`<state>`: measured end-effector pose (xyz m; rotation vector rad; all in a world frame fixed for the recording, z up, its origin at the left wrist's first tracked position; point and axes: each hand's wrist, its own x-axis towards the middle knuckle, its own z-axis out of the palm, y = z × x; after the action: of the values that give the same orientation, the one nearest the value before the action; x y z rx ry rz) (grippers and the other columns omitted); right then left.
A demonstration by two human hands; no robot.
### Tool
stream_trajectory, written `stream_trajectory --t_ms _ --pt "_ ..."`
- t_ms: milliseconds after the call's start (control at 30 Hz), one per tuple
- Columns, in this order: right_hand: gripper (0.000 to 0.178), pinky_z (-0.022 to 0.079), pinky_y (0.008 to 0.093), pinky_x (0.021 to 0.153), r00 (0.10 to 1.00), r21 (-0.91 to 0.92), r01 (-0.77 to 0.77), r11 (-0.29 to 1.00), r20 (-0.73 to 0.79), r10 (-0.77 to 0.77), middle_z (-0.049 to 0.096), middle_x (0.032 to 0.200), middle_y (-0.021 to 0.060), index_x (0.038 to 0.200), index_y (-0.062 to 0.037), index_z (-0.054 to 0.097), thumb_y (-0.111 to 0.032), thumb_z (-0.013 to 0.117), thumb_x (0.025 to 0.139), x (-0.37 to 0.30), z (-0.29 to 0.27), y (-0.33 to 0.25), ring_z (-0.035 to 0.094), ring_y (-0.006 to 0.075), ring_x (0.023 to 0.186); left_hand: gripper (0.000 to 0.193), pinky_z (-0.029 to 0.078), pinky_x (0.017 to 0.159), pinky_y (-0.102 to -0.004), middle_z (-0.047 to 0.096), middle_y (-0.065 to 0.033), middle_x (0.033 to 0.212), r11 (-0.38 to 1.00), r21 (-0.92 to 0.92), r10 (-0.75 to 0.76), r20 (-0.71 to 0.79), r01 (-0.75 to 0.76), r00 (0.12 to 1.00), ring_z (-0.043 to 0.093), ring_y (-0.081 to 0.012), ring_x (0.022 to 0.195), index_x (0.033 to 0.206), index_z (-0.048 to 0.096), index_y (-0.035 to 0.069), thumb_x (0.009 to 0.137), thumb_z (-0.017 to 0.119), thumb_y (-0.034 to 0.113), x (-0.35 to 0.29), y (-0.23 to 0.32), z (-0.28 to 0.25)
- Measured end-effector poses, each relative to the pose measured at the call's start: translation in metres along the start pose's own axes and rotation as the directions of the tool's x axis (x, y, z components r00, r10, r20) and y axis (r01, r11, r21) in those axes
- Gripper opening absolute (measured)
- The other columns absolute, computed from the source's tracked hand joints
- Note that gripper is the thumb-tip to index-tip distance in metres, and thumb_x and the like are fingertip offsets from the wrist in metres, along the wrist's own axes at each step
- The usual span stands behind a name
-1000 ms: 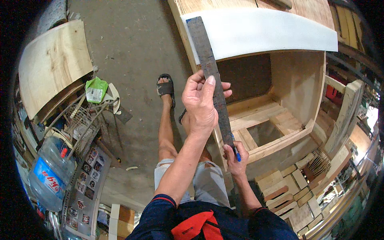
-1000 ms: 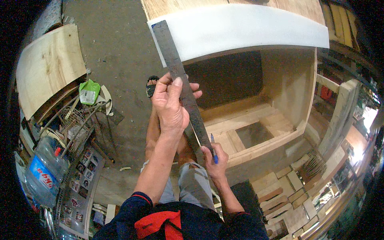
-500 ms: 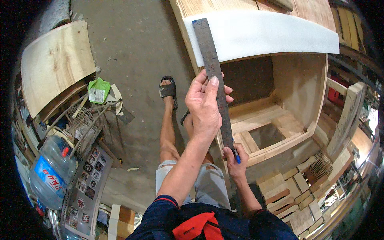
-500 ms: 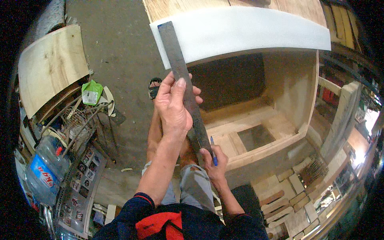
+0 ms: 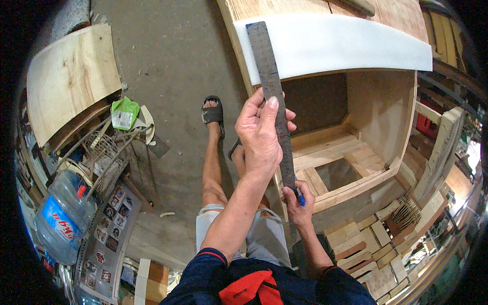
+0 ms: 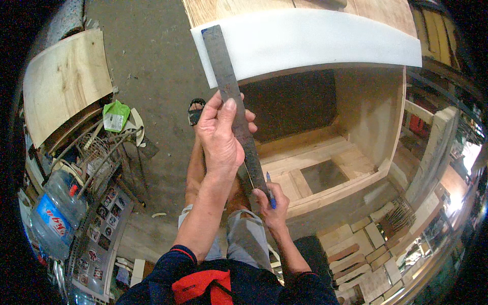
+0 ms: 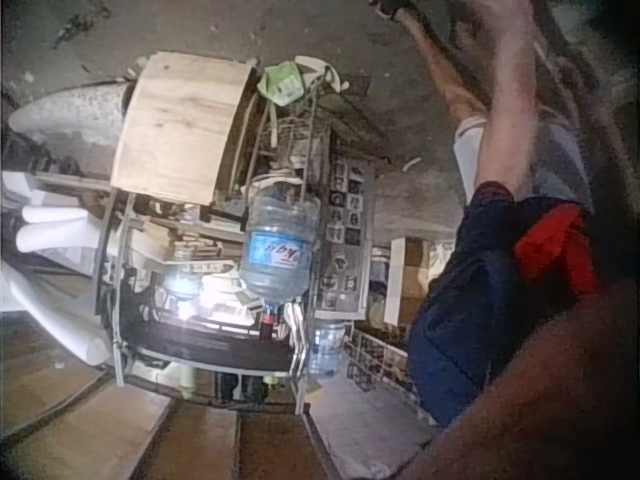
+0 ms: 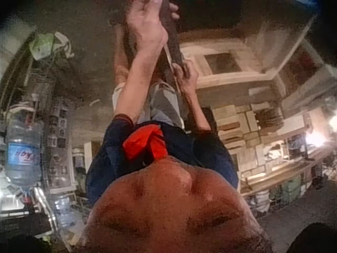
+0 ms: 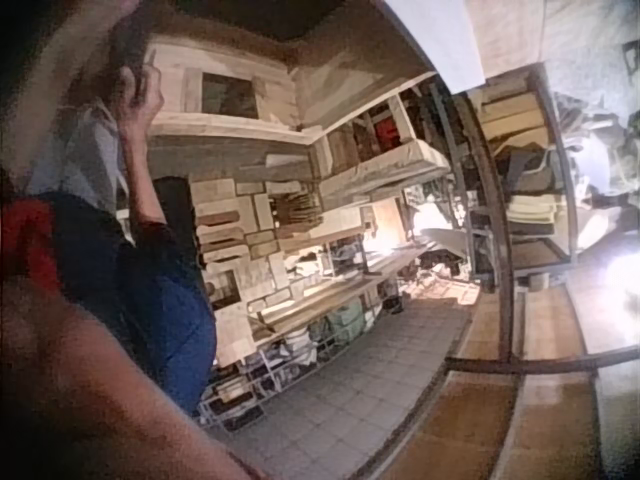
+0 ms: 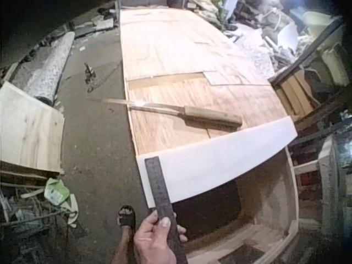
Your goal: The person measures and marks a wooden board using a ruler and pen, then applies a finish with a spray gun. The person moves around the board to cover different areas while spraying.
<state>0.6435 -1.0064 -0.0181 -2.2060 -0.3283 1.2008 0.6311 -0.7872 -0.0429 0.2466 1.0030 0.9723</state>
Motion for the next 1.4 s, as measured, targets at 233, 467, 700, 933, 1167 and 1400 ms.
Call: stream_trajectory --t_ms 233,467,700,933,1167,1400 --pt "0.019 0.05 0.0258 0.06 0.996 -0.071 0.087 0.994 0.008 -0.087 0.065 0.081 0.0054 0.101 -0.001 0.058 -0.008 0.071 0.088 0.004 -0.002 0.011 0.062 0.0104 0.067 0.028 0.056 0.053 -0.025 0.065 -0.0076 0.093 1.0 0.012 -0.006 -0.007 0.006 1.0 0.065 -0.0134 0.068 0.12 0.058 -0.002 0.096 0.061 0.01 0.003 0.001 0.001" --pt "0.019 0.051 0.0305 0.069 0.957 -0.251 0.249 0.935 -0.085 -0.278 0.067 0.088 0.0109 0.111 -0.0022 0.058 -0.005 0.062 0.092 0.01 -0.014 -0.017 0.064 0.0167 0.077 0.03 0.056 0.05 -0.0293 0.066 -0.01 0.099 1.0 -0.028 -0.01 -0.001 0.01 1.0 0.066 -0.0167 0.068 0.122 0.057 0.0 0.095 0.062 0.011 0.003 -0.006 -0.004" --pt "0.025 0.049 0.0289 0.064 0.827 0.048 0.556 0.83 -0.136 -0.546 0.066 0.09 0.0078 0.115 0.003 0.063 -0.014 0.057 0.096 0.074 -0.056 -0.126 0.059 0.0135 0.073 0.031 0.056 0.051 -0.0289 0.066 -0.0093 0.099 1.0 -0.017 -0.013 -0.008 0.013 1.0 0.066 -0.0159 0.068 0.123 0.057 0.001 0.095 0.062 0.011 0.004 -0.006 -0.007" --pt "0.02 0.048 0.0242 0.063 0.707 0.278 0.681 0.677 -0.008 -0.708 0.064 0.075 0.0041 0.095 0.0006 0.066 -0.019 0.067 0.093 0.214 0.0 -0.274 0.057 0.0095 0.068 0.033 0.054 0.052 -0.0287 0.065 -0.0098 0.101 0.998 -0.007 -0.057 -0.018 0.057 0.998 0.064 -0.0166 0.069 0.125 0.056 0.0 0.095 0.063 0.012 0.004 -0.004 -0.001" --pt "0.019 0.047 0.0238 0.063 0.733 0.228 0.648 0.726 0.072 -0.677 0.063 0.076 0.0037 0.1 -0.0009 0.063 -0.019 0.066 0.095 0.227 0.02 -0.28 0.057 0.0097 0.068 0.033 0.054 0.053 -0.029 0.065 -0.01 0.101 0.998 0.009 -0.058 -0.052 0.059 0.997 0.064 -0.0164 0.07 0.124 0.055 -0.001 0.095 0.061 0.011 0.003 -0.003 -0.003" --pt "0.023 0.048 0.0255 0.064 0.731 0.219 0.65 0.728 0.083 -0.678 0.064 0.074 0.0027 0.098 -0.003 0.066 -0.026 0.068 0.092 0.231 0.022 -0.278 0.059 0.0097 0.069 0.033 0.055 0.054 -0.0286 0.065 -0.0102 0.102 0.997 0.005 -0.071 -0.053 0.072 0.996 0.064 -0.0158 0.07 0.124 0.055 -0.002 0.095 0.061 0.013 0.001 -0.001 -0.001"
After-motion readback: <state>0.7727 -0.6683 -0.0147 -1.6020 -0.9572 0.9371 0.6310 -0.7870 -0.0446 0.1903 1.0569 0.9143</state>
